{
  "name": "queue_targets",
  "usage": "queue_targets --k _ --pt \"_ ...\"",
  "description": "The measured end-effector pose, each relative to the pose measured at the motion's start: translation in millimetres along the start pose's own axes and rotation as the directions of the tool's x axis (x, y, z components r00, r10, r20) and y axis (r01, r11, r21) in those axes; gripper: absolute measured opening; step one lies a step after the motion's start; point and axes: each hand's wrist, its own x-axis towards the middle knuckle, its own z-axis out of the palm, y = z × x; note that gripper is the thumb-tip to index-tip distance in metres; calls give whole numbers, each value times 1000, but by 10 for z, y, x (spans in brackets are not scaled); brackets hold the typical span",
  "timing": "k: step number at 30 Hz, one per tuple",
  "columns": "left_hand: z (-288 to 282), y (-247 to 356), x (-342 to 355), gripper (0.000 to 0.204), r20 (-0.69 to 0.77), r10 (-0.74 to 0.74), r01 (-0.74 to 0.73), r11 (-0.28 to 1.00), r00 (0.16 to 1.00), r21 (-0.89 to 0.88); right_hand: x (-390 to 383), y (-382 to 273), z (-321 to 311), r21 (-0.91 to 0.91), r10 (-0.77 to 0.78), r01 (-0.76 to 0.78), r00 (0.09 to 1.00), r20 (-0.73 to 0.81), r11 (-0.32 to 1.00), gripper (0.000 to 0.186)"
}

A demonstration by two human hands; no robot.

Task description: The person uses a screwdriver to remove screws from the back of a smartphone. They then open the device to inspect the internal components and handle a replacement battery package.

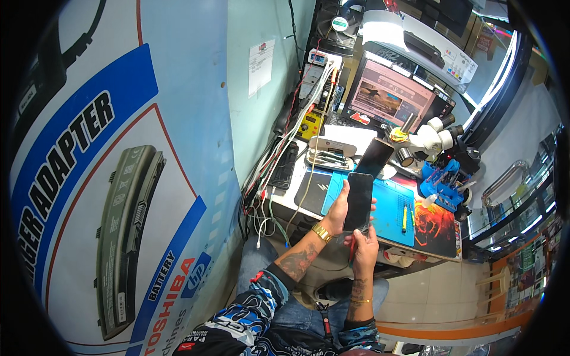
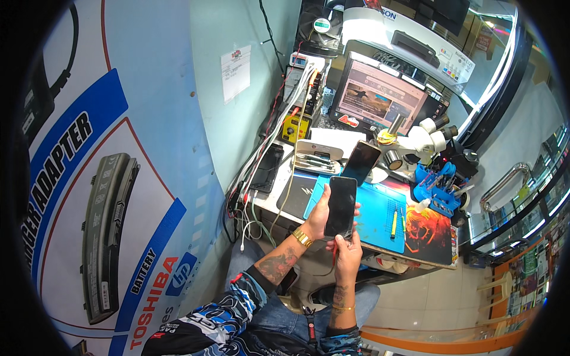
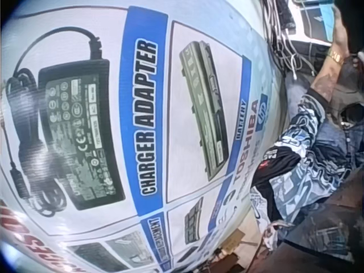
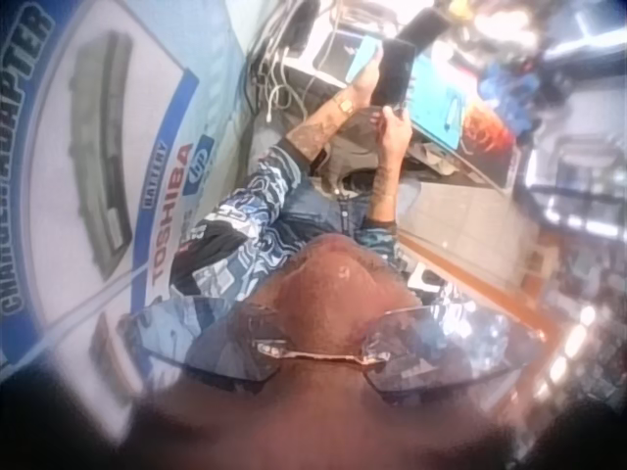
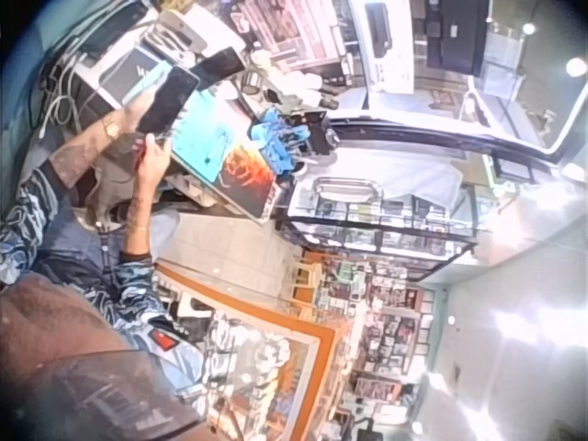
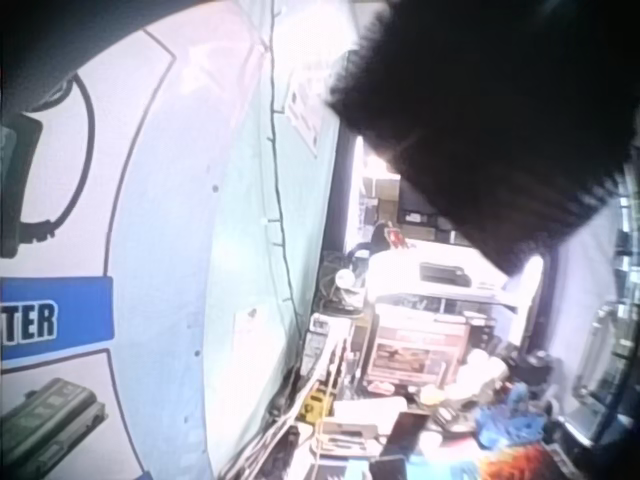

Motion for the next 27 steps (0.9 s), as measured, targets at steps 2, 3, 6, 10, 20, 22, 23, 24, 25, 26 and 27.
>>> queue_targets --k 2,3,6,10,20,22,23,24,25,26,27 --pt "62 7 -24 83 -24 9 -9 1000 1000 18 -25 -39 43 13 -25 25 999 -38 1000 60" --pt "57 10 -26 82 -21 14 -13 1000 1000 17 -20 -38 48 15 -19 20 999 -40 1000 64" --pt "53 18 -28 81 -18 22 -21 1000 1000 13 -9 -46 65 23 -8 10 999 -51 1000 71" --pt "11 15 -15 80 0 19 -19 1000 1000 6 -27 -81 104 25 -9 11 998 -63 1000 71" --pt "56 9 -19 79 -26 16 -17 1000 1000 -21 -18 -91 97 20 -11 12 998 -65 1000 71" --pt "7 5 -7 80 -4 13 -13 1000 1000 -12 -9 -80 92 13 -10 10 998 -65 1000 71" --pt "-16 0 -1 80 7 12 -12 1000 1000 -8 -6 -77 91 10 -9 9 998 -65 1000 71" --pt "-9 2 -4 80 9 12 -12 1000 1000 -7 -6 -77 90 13 -7 8 998 -65 1000 71" --pt "-1 4 -7 80 12 13 -13 1000 1000 -6 -6 -77 89 16 -6 7 998 -65 1000 71" --pt "7 6 -10 80 14 14 -14 1000 1000 -5 -7 -78 90 19 -5 6 998 -64 1000 71" --pt "10 6 -11 80 11 13 -13 1000 1000 -1 -8 -84 95 19 -4 5 998 -66 1000 71"
